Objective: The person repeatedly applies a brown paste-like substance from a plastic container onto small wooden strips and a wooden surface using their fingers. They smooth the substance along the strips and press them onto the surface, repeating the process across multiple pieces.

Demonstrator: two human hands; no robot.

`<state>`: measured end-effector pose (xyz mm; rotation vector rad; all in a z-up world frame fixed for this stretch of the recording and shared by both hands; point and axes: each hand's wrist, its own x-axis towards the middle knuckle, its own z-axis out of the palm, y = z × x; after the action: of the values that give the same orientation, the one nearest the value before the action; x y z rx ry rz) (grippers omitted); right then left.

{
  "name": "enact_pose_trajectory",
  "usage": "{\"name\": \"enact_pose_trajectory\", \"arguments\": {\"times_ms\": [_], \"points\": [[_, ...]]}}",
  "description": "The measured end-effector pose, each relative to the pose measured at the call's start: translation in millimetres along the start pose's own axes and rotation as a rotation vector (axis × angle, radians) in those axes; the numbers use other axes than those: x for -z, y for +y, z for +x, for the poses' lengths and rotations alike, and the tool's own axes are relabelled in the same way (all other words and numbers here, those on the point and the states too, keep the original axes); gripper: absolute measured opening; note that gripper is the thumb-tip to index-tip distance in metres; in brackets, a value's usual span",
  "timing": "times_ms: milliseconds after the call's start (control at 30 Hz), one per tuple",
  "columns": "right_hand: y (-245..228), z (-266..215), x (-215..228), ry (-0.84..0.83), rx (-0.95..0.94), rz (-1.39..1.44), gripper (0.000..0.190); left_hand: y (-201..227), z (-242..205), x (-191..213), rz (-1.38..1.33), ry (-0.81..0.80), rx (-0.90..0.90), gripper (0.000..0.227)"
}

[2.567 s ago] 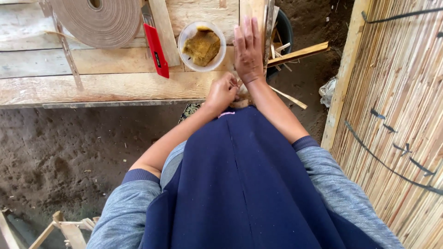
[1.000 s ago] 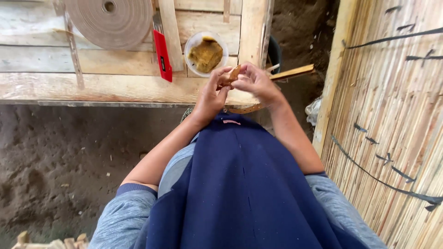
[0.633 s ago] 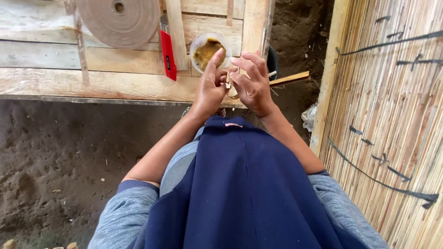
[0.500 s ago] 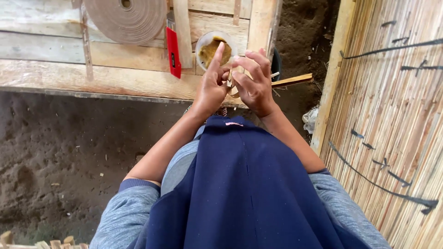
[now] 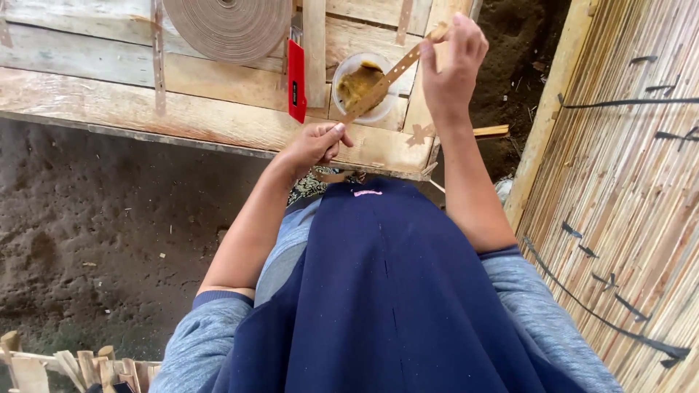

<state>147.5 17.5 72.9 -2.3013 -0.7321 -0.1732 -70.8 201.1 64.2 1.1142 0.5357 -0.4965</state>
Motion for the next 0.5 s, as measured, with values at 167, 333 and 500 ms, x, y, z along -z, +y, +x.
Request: {"name": "enact_pose_trajectory", "arguments": {"times_ms": [167, 333, 500], "points": [[39.0, -2.8, -31.9, -0.162, -0.364, -0.270, 0.088, 26.5, 13.3, -5.0, 0.005, 0.184, 0.205, 0.028], [-51.0, -27.8, -20.9, 0.326, 0.249, 0.058, 0.033, 17.0, 33.1, 4.8, -0.006, 0.270, 0.214, 0.032], [-18.7, -91.4, -87.7, -0.412, 0.489, -0.175, 0.063, -14.0, 62.7, 19.2, 0.071, 0.309, 0.011, 0.036]]}}
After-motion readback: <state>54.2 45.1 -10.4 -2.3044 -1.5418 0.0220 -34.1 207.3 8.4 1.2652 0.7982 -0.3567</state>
